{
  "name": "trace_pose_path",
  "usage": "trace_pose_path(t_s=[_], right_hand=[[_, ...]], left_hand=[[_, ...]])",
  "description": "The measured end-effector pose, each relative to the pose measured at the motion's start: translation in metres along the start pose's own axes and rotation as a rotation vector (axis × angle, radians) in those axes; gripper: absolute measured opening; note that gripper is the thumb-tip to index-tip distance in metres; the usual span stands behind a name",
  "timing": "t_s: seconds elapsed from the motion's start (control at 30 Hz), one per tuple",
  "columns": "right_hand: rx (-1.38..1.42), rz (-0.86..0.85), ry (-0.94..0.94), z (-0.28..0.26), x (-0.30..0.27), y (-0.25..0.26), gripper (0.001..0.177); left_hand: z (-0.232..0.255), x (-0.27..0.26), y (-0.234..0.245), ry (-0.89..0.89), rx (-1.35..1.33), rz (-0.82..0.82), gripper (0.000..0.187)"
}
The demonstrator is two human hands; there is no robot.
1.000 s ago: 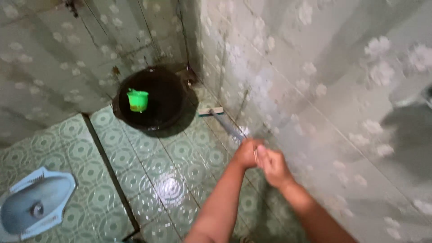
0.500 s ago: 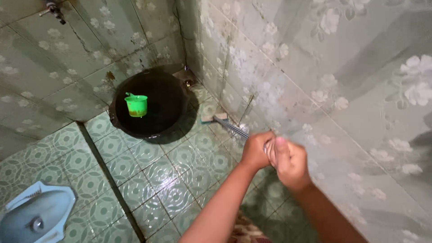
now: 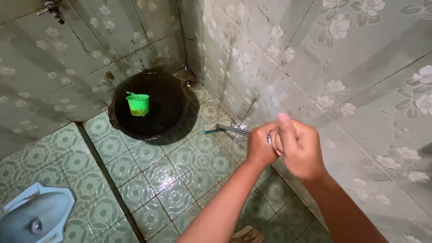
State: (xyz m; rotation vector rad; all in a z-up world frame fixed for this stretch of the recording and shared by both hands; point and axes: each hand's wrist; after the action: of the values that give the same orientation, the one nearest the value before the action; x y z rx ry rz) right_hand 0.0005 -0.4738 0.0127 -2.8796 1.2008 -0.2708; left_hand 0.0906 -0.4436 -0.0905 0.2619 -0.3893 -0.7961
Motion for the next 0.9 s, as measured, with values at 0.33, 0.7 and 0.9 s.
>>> trace_pose_path(t_s=[0.33,0.7,0.9], right_hand=[[0.057,0.041,0.119,0.144,-0.027,0.020,0.046],[0.059,-0.101,-0.024,-0.022,0.036,0.043,0.053],[0.477,-0.215,0.288,0.050,0.023,0.081,0.050]], left_hand=[[-0.117,0.000,-0.023,-0.342,0.167,-0.170,0.024],[0.030,0.016,-0.035,0.157,0.008,0.082,0.023],[-0.005,0.017,-0.070,-0.109,0.154,0.256,0.028]])
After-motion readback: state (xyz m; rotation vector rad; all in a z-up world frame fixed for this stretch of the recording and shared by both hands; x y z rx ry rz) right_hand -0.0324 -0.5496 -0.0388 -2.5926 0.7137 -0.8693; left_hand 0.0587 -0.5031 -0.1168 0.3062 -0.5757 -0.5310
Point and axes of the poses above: each hand's wrist, its own x-axis towards the middle knuckle, its own y-axis out of the back of the hand, z = x × y, and after that the axes turned 12 degrees about x, right-handed
